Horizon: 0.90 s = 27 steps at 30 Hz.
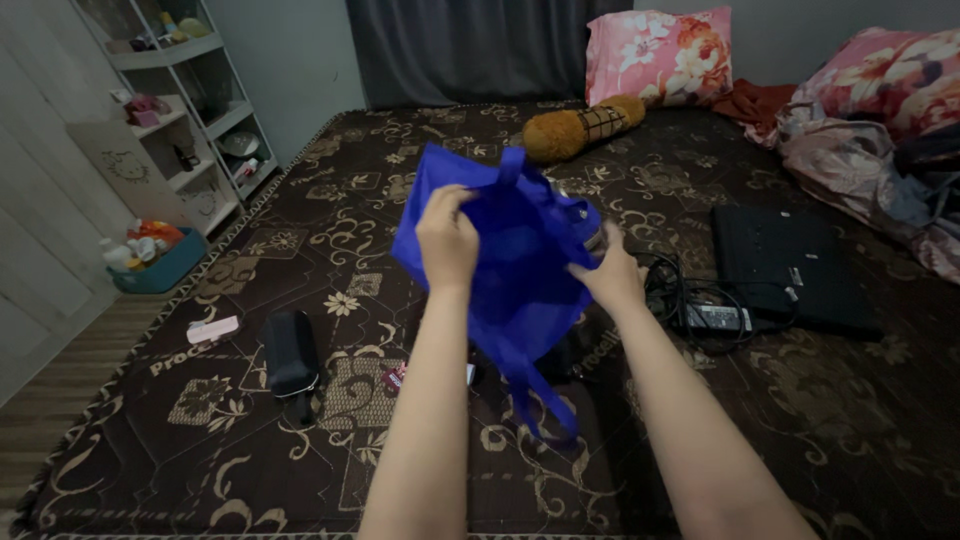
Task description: The person packs a blue tote bag with a laptop, charger, and other small items on a bed. They then place a wallet into a silver handbag. The packing is done by hand without tools.
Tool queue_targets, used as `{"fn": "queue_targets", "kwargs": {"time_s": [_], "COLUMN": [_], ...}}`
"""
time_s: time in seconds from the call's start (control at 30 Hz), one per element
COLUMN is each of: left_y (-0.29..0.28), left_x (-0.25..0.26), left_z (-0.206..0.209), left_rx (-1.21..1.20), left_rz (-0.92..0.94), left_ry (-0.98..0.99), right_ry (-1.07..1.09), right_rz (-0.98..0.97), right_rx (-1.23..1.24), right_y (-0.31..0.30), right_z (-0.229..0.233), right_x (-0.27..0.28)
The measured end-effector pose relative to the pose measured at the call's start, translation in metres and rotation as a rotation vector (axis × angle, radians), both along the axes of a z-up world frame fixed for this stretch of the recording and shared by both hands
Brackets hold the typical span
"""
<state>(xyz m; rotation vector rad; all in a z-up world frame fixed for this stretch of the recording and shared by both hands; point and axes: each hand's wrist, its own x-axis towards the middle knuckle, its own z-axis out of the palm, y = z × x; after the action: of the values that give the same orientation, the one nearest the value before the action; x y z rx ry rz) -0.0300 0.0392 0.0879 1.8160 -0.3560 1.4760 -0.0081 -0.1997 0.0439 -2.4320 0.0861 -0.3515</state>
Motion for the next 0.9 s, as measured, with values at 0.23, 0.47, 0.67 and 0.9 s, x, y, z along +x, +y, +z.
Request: {"fn": "queue_targets", "kwargs": {"time_s": [0.23,0.47,0.67,0.9], "left_y": [0.036,0.038,0.024,0.005], "left_x": [-0.002,-0.002,0.006,0.017], "left_z": [-0.014,-0.035,-0.049,-0.058], "left_rx": [0.343,0.577,0.446,0.531], "left_rz": [0.285,0.479,0.189,0.156], "left_ry": [0.131,0.241,0.345,0.316], "right_ry": [-0.221,-0.353,-0.290,-0.157], "right_rz": [-0.072,-0.149,-0.177,-0.107], "right_rx": [-0.126,-0.200,-0.170,-0.187], "right_y": [-0.015,-0.041,-0.049,-0.052], "right_z": [-0.001,-0.006,-0.024,-0.027], "right_x": [0.005,0.008,0.016,0.019]}}
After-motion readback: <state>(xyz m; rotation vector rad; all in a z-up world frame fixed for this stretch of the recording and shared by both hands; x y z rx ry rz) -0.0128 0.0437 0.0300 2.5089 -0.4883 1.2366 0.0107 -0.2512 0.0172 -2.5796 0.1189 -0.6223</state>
